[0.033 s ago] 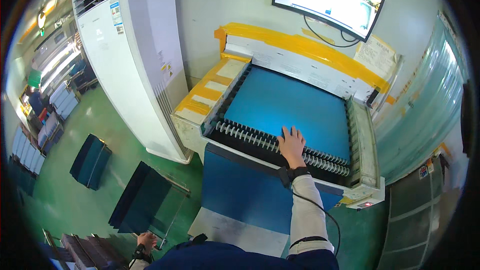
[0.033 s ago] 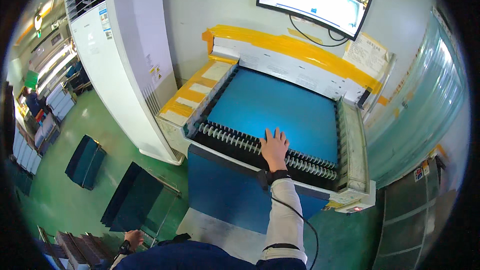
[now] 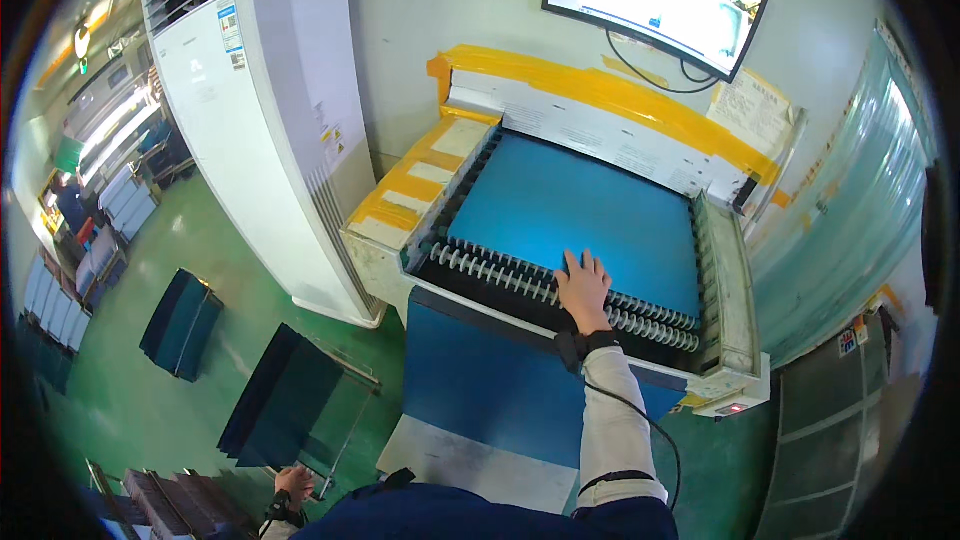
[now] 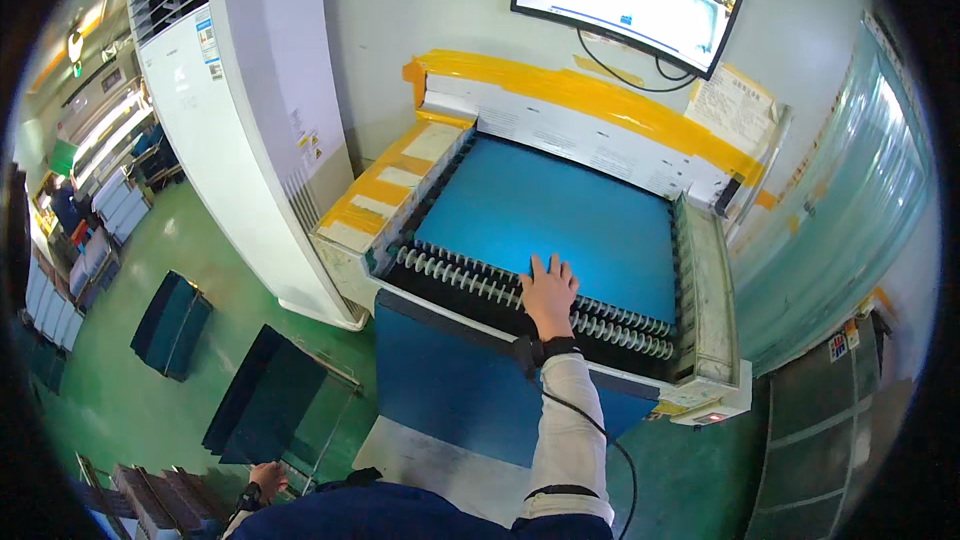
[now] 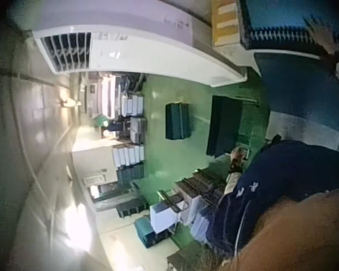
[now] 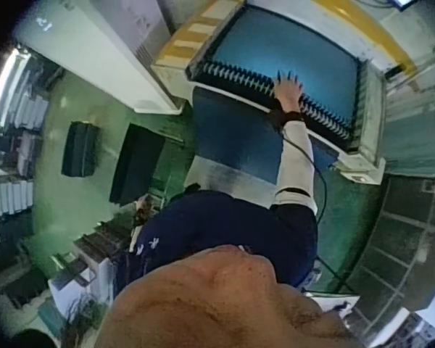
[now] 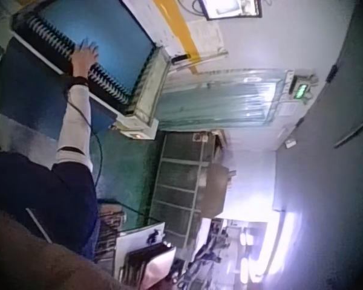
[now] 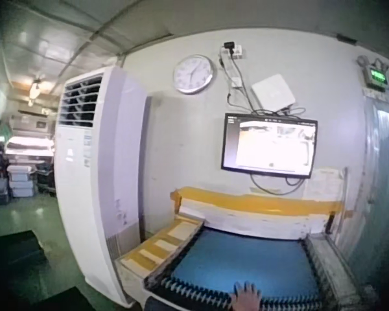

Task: Feeding blue panels or sheets into a processing machine on a fabrication floor.

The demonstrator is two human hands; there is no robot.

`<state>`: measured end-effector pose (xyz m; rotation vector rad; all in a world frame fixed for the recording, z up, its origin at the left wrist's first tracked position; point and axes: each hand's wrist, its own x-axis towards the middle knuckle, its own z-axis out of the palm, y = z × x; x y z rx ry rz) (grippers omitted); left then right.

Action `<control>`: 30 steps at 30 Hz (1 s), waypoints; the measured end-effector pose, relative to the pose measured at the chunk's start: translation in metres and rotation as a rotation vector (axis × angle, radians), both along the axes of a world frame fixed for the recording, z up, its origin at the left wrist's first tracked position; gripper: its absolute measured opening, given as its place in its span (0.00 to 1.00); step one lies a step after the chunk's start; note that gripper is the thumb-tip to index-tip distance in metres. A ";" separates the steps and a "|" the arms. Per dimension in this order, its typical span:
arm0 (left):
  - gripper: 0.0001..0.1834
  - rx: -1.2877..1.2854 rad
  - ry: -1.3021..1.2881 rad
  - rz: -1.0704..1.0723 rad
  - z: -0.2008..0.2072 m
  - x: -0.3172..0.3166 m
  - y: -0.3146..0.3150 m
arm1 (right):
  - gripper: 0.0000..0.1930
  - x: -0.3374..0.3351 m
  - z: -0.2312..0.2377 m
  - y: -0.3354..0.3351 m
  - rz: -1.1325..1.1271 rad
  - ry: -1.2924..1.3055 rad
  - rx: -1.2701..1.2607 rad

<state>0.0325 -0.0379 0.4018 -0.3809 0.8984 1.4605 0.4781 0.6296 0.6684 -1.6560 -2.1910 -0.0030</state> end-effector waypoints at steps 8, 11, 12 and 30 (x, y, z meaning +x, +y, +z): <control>0.11 -0.548 0.516 -0.065 0.034 0.030 0.011 | 0.26 -0.003 0.007 0.030 -0.048 -0.021 -0.039; 0.10 -0.600 0.581 0.010 0.053 0.047 0.021 | 0.26 -0.001 0.019 0.027 -0.027 -0.006 -0.054; 0.10 -0.558 0.588 0.009 0.048 0.046 0.019 | 0.26 -0.001 0.019 0.029 -0.021 -0.006 -0.055; 0.11 -0.453 0.566 -0.115 0.023 0.020 0.030 | 0.14 0.006 0.024 -0.078 0.276 0.264 0.151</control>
